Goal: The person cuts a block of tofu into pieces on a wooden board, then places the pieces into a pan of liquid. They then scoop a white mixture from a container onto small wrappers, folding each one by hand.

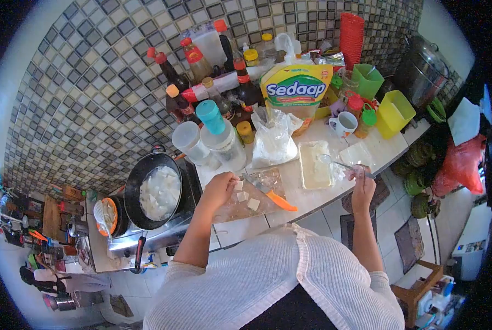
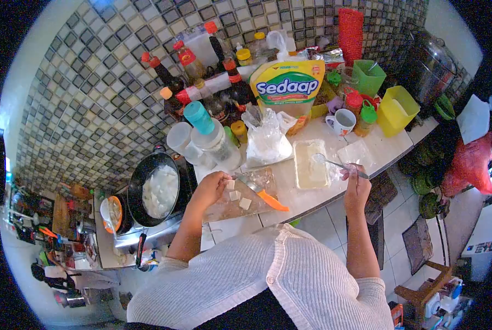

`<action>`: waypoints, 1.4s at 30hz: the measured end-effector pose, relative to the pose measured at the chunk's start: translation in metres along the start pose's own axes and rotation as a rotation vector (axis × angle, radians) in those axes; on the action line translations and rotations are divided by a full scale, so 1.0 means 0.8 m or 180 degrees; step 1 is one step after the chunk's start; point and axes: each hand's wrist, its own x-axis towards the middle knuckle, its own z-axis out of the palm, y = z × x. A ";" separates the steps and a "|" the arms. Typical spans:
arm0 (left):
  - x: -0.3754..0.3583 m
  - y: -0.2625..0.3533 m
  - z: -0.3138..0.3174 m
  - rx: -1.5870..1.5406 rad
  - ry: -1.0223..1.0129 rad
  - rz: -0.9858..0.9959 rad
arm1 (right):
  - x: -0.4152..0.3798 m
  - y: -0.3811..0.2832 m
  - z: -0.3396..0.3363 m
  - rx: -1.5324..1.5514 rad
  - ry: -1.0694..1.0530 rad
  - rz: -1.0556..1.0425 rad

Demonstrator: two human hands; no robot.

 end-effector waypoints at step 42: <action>0.115 0.149 0.103 -0.4330 -0.1526 -0.1280 | 0.000 -0.090 -0.018 0.0432 -0.0091 -0.0518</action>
